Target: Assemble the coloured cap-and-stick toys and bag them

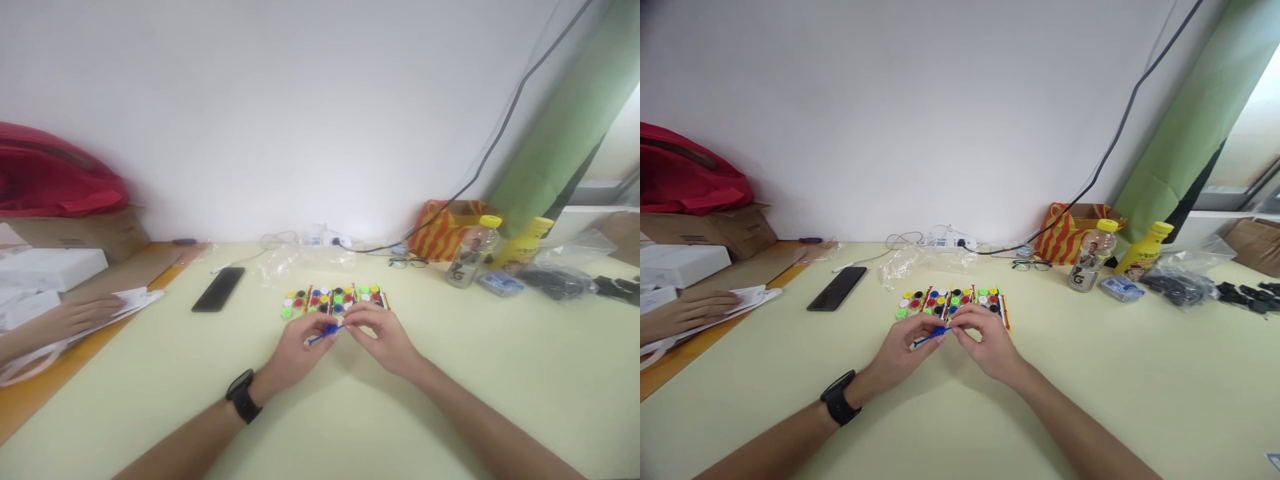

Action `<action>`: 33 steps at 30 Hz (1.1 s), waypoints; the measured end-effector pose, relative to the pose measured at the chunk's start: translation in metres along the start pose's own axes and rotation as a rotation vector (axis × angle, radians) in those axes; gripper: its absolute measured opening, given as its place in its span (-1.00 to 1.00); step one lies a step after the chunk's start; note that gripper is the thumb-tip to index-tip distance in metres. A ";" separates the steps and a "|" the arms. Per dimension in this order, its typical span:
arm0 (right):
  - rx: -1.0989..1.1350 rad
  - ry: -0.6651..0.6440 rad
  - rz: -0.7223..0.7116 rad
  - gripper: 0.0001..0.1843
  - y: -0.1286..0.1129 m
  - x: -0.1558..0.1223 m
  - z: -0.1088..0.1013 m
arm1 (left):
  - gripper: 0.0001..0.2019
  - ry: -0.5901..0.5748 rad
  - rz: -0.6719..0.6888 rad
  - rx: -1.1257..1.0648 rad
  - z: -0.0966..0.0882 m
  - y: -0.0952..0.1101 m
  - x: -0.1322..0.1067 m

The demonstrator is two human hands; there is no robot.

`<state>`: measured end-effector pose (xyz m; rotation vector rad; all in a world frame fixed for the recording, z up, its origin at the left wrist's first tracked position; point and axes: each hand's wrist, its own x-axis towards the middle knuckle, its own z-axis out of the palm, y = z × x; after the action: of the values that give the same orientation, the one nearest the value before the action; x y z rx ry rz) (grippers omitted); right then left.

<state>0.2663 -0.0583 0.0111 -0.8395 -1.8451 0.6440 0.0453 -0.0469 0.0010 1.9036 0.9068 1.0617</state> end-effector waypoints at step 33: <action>-0.035 -0.112 -0.039 -0.85 0.002 0.002 -0.007 | -0.87 -0.021 0.029 -0.069 -0.005 0.008 0.001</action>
<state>0.2724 -0.0551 0.0136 -0.8022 -1.9743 0.6469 0.0430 -0.0486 0.0098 1.8726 0.8222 1.0749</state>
